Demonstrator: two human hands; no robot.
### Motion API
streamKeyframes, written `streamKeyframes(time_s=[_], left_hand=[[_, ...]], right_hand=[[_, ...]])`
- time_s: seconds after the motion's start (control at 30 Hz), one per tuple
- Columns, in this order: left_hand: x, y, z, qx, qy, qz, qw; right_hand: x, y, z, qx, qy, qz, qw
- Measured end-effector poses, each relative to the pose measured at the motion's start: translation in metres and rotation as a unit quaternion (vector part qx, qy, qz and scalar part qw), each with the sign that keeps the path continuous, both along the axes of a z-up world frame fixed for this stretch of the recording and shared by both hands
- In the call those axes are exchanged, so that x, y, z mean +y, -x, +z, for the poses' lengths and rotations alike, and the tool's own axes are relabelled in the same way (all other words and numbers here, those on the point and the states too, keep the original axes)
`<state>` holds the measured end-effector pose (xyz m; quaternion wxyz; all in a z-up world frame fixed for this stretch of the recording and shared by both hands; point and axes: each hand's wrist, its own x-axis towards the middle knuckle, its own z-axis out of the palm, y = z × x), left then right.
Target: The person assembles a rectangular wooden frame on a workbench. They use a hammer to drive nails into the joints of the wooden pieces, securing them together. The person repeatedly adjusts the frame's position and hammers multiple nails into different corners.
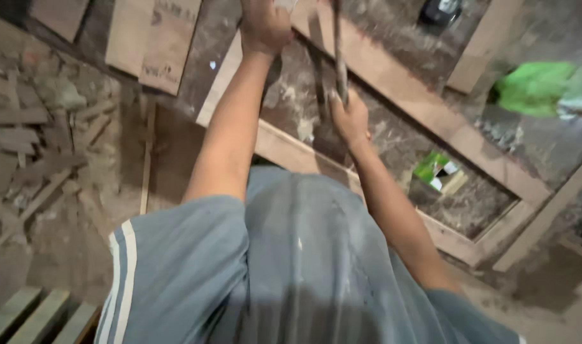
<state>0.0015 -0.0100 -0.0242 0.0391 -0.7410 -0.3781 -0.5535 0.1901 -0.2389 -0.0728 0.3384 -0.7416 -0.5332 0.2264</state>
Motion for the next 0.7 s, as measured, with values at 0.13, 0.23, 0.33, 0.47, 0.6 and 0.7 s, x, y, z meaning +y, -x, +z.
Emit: streamKeyframes(time_s=[0.13, 0.23, 0.33, 0.47, 0.6, 0.7], left_hand=[[-0.035, -0.015, 0.02, 0.002, 0.117, -0.082, 0.99], [-0.058, -0.042, 0.033, 0.008, 0.35, -0.204, 0.914], [-0.14, -0.068, 0.055, 0.068, 0.286, -0.389, 0.873], [-0.199, -0.076, 0.101, 0.114, 0.272, -0.417, 0.86], [-0.217, -0.082, 0.105, 0.121, 0.246, -0.46, 0.844], [-0.231, -0.093, 0.077, 0.105, 0.298, -0.469, 0.825]], right_hand=[[-0.031, -0.017, 0.082, 0.531, 0.045, -0.011, 0.846], [-0.051, -0.027, 0.135, 0.629, 0.031, -0.046, 0.775], [-0.077, -0.032, 0.153, 0.684, 0.001, -0.072, 0.726], [-0.111, -0.037, 0.138, 0.713, -0.052, -0.049, 0.698], [-0.141, -0.041, 0.115, 0.688, -0.03, -0.075, 0.721], [-0.166, -0.044, 0.097, 0.702, -0.039, -0.101, 0.704]])
